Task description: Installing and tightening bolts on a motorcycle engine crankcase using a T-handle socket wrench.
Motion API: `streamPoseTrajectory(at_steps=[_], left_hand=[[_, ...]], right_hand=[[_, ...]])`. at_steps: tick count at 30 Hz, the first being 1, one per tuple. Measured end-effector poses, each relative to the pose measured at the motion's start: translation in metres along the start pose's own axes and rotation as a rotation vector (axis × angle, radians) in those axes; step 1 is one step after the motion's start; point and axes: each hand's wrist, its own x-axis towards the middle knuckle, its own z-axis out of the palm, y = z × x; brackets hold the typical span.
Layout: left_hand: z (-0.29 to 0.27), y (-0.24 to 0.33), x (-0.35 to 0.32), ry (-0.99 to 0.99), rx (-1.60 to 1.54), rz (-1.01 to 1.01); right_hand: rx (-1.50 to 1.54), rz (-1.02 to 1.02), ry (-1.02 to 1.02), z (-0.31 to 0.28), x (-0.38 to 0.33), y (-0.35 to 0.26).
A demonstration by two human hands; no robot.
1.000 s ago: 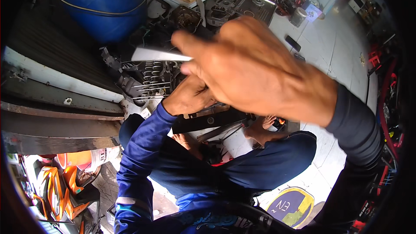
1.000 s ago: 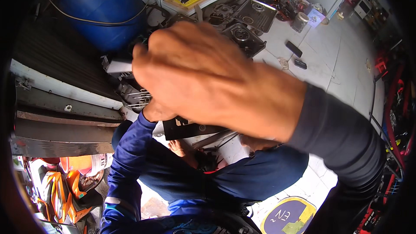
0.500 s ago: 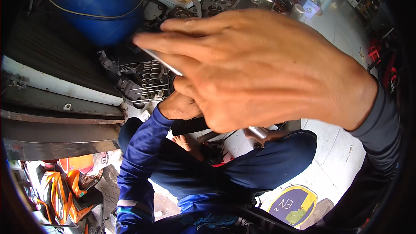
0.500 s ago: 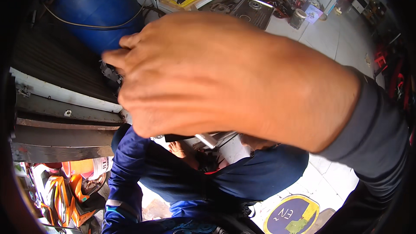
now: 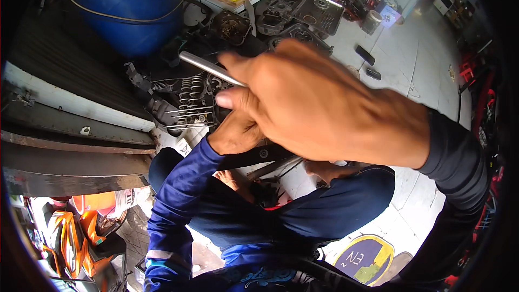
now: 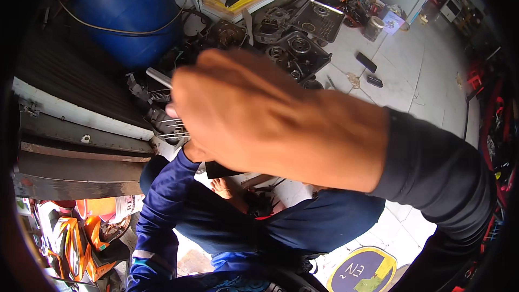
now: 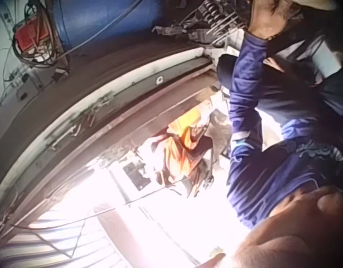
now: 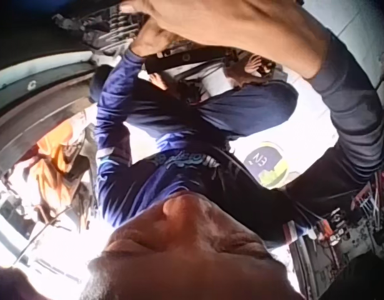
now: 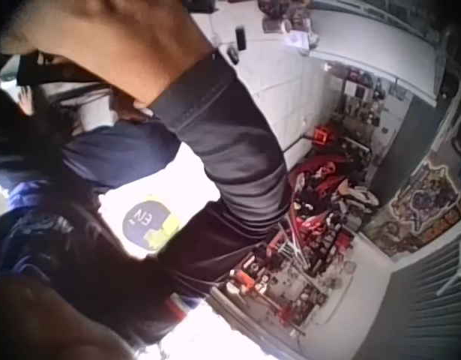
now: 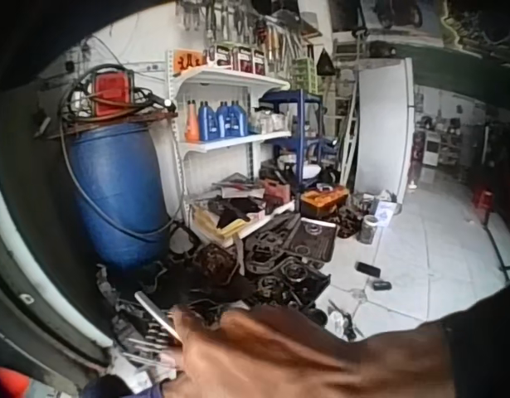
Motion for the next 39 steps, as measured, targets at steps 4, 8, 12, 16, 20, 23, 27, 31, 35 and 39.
streamPoseTrajectory(at_steps=[4,8,12,16,20,23,27,31,35,39], left_hand=[[-0.007,-0.078,-0.042,0.145,-1.384,-0.422],[-0.017,-0.020,-0.011,-0.120,0.533,0.152],[-0.015,-0.004,-0.011,-0.051,-0.266,-0.303],[-0.010,0.032,-0.001,0.092,-0.082,0.122],[0.015,0.083,0.026,0.356,-0.837,0.183],[0.020,0.082,0.023,0.489,-0.877,0.242],[-0.012,0.089,0.021,0.247,-0.759,-0.080],[-0.033,0.102,0.032,-0.241,-0.657,-0.327],[-0.009,0.070,0.017,0.267,-0.895,0.208],[0.015,0.068,0.007,0.517,-0.834,0.345]], right_hand=[[-0.099,-0.943,0.671,0.008,0.038,0.014],[-0.221,-0.805,0.616,0.006,0.033,0.017],[-0.366,-0.651,0.557,-0.002,0.020,0.015],[-0.514,-0.460,0.453,0.002,-0.001,0.021],[-0.445,-0.268,0.377,0.005,-0.013,0.014],[-0.148,-0.122,0.308,0.005,-0.013,0.004],[-0.160,-0.047,0.380,-0.022,-0.019,-0.008],[-0.460,-0.310,0.423,-0.026,-0.025,0.013],[-0.489,-0.237,0.334,0.000,-0.028,0.026],[-0.477,-0.125,0.328,0.000,-0.036,0.007]])
